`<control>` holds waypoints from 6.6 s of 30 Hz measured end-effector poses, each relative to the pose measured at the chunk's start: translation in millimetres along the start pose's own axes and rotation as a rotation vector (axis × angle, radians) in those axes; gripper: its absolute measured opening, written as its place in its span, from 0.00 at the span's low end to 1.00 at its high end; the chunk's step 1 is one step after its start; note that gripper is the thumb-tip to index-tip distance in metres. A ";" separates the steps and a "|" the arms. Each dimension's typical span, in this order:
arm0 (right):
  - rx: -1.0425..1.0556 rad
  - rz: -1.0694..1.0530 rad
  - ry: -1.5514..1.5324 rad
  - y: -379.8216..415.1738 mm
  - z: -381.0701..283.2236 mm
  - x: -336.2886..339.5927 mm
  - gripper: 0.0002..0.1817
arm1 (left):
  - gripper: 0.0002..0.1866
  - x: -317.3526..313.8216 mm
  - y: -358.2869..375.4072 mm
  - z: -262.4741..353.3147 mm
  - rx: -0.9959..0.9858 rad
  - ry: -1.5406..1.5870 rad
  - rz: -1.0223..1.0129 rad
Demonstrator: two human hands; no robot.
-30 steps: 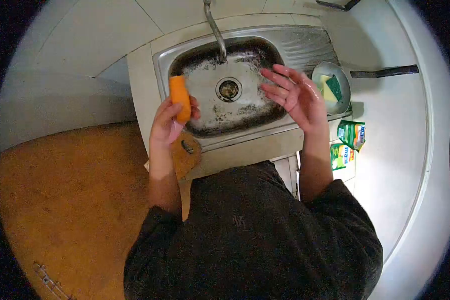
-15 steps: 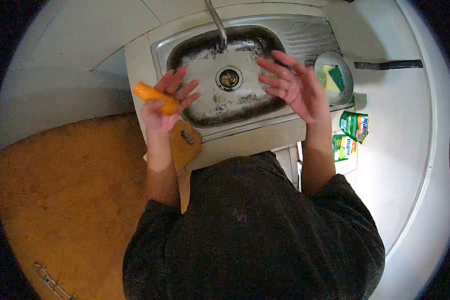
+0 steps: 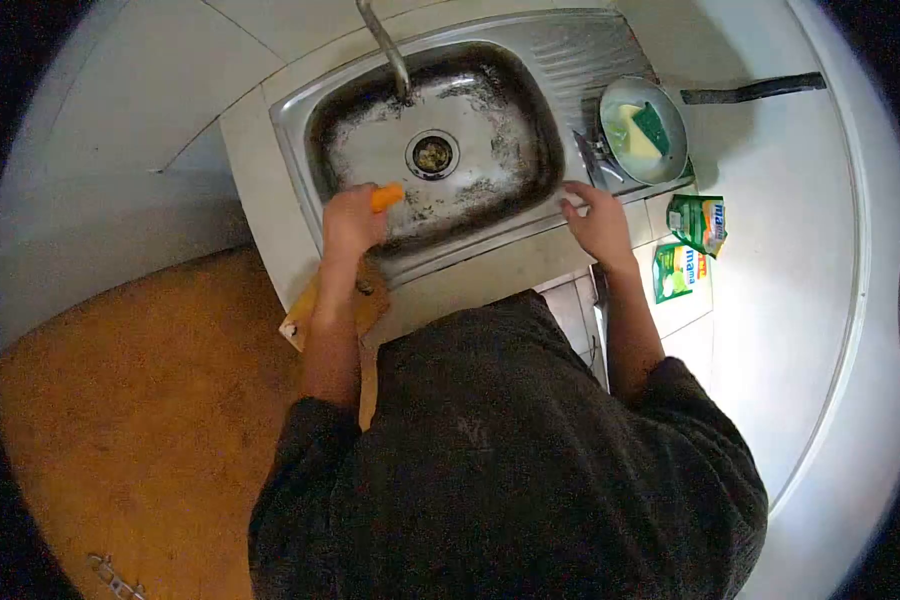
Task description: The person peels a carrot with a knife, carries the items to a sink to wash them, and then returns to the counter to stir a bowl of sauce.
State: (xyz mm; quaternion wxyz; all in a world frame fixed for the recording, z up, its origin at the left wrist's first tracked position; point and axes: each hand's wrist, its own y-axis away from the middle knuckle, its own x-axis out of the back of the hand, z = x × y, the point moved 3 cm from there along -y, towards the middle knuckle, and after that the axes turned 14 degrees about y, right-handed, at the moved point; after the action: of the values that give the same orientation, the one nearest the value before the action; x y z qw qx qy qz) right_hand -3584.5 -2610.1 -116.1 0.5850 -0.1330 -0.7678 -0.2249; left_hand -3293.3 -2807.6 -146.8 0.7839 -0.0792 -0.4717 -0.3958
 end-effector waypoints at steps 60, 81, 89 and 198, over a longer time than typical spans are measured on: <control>0.237 0.125 -0.317 57.1 -219.5 19.3 0.22 | 0.11 -34.7 216.1 -55.8 0.423 1.895 0.765; 0.283 -0.281 -0.373 69.8 -35.4 -1.2 0.15 | 0.07 31.9 146.6 -54.5 0.422 1.978 0.471; 0.384 -0.272 -0.438 52.3 -35.3 -8.6 0.14 | 0.09 33.2 123.6 -53.1 0.540 1.870 0.358; 0.172 -0.107 0.263 -85.2 -103.8 0.3 0.22 | 0.10 -0.5 213.3 -82.3 0.589 1.878 0.965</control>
State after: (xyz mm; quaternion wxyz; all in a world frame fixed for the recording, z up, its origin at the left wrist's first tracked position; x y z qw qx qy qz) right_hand -3537.3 -2735.7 -109.8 0.6771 -0.0107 -0.7068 -0.2045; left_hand -3089.4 -2704.5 -138.7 0.8917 0.2679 0.3183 0.1784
